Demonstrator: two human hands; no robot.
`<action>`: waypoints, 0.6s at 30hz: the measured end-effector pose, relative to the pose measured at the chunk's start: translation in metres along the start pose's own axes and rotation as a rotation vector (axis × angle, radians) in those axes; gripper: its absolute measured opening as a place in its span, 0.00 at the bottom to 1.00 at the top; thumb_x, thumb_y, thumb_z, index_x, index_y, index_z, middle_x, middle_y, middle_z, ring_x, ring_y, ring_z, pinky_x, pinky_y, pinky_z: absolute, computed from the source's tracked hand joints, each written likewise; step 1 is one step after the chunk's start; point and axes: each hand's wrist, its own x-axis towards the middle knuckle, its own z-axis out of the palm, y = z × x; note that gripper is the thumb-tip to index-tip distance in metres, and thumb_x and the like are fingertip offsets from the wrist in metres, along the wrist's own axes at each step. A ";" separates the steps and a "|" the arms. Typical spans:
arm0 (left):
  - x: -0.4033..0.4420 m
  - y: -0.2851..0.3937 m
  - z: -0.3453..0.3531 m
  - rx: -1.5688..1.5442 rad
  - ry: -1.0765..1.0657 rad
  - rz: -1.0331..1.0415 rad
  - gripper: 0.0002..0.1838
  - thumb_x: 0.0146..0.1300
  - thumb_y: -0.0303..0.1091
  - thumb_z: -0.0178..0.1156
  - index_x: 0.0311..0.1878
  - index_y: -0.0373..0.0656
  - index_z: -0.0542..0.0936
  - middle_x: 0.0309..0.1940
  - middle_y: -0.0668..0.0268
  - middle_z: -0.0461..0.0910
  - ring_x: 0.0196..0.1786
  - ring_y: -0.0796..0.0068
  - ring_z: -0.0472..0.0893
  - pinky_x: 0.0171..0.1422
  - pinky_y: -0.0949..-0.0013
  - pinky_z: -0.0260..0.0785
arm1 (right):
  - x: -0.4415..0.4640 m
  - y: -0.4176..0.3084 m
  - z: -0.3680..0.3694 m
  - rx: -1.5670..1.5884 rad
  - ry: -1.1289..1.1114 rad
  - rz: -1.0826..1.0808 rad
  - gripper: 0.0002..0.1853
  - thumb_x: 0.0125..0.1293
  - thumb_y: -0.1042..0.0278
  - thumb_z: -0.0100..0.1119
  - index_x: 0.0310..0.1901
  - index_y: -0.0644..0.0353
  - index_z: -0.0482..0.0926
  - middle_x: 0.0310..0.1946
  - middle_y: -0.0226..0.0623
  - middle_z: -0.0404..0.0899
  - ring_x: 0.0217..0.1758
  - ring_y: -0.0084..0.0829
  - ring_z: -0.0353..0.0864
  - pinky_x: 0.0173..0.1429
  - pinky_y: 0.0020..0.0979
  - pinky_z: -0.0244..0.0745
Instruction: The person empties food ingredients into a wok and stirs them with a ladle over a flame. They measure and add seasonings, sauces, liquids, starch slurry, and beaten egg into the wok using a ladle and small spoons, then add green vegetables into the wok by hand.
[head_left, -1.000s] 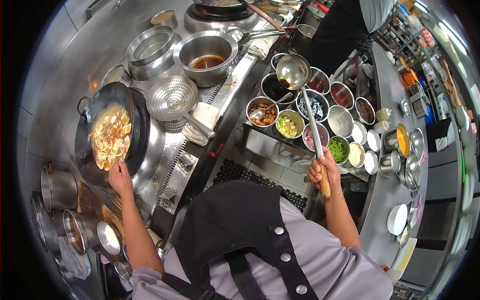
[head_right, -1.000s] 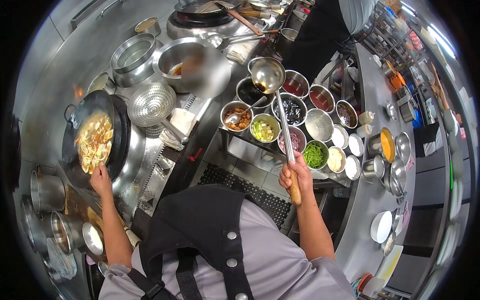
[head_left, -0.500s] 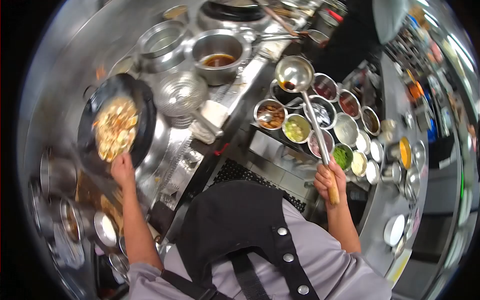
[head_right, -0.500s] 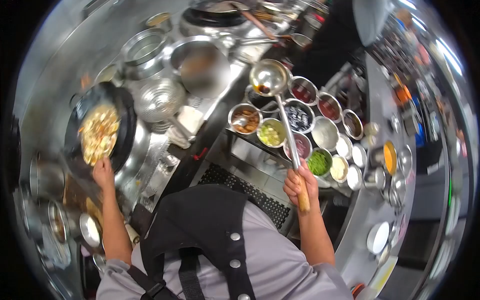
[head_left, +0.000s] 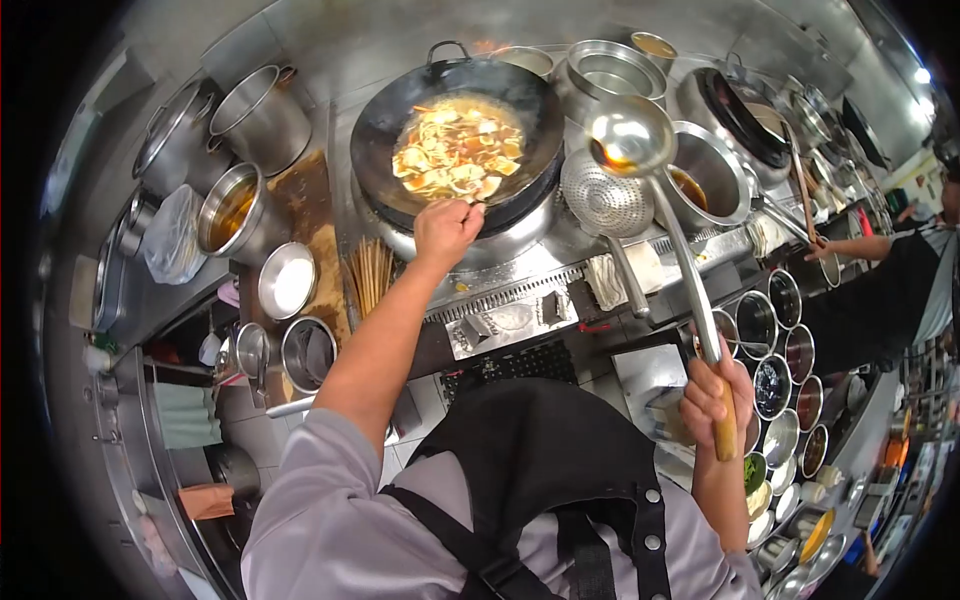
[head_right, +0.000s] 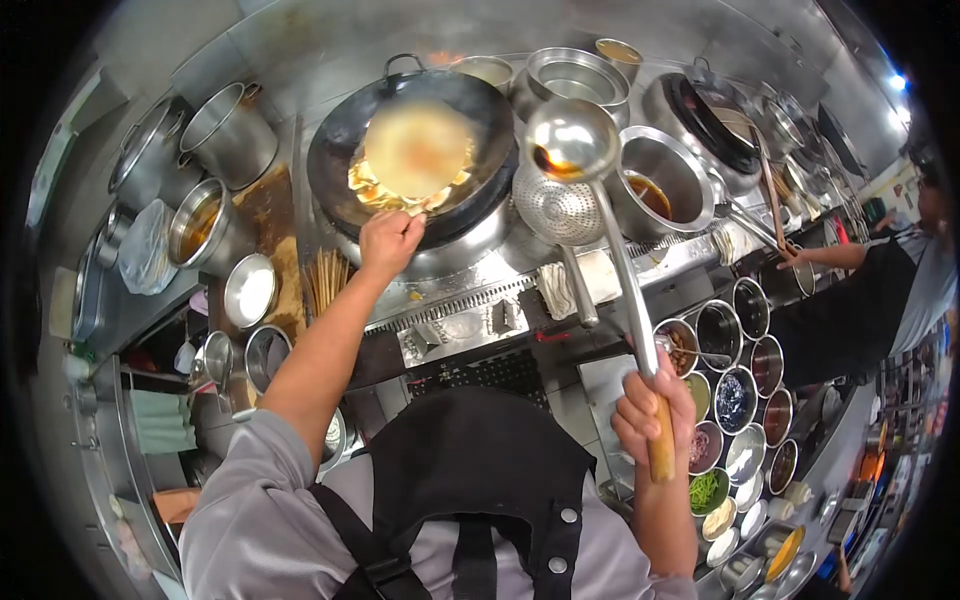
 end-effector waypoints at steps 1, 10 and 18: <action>0.000 0.000 -0.001 0.004 0.004 -0.004 0.20 0.62 0.40 0.69 0.19 0.42 0.74 0.20 0.55 0.76 0.27 0.50 0.78 0.34 0.51 0.71 | 0.018 0.004 0.008 0.012 -0.013 0.050 0.27 0.80 0.65 0.44 0.77 0.59 0.59 0.27 0.31 0.68 0.18 0.22 0.68 0.23 0.27 0.65; 0.002 -0.001 -0.007 0.014 -0.175 -0.080 0.22 0.65 0.46 0.66 0.20 0.41 0.77 0.22 0.53 0.78 0.30 0.48 0.80 0.37 0.48 0.72 | 0.100 0.048 0.017 0.106 -0.044 0.269 0.18 0.80 0.64 0.45 0.68 0.50 0.71 0.28 0.31 0.69 0.20 0.21 0.69 0.27 0.27 0.64; 0.019 -0.019 0.011 0.050 -0.087 0.050 0.20 0.66 0.45 0.67 0.20 0.45 0.80 0.21 0.57 0.79 0.28 0.52 0.80 0.35 0.52 0.71 | 0.065 0.035 -0.008 0.145 -0.100 0.059 0.29 0.79 0.65 0.43 0.78 0.62 0.56 0.28 0.33 0.69 0.20 0.24 0.71 0.26 0.30 0.67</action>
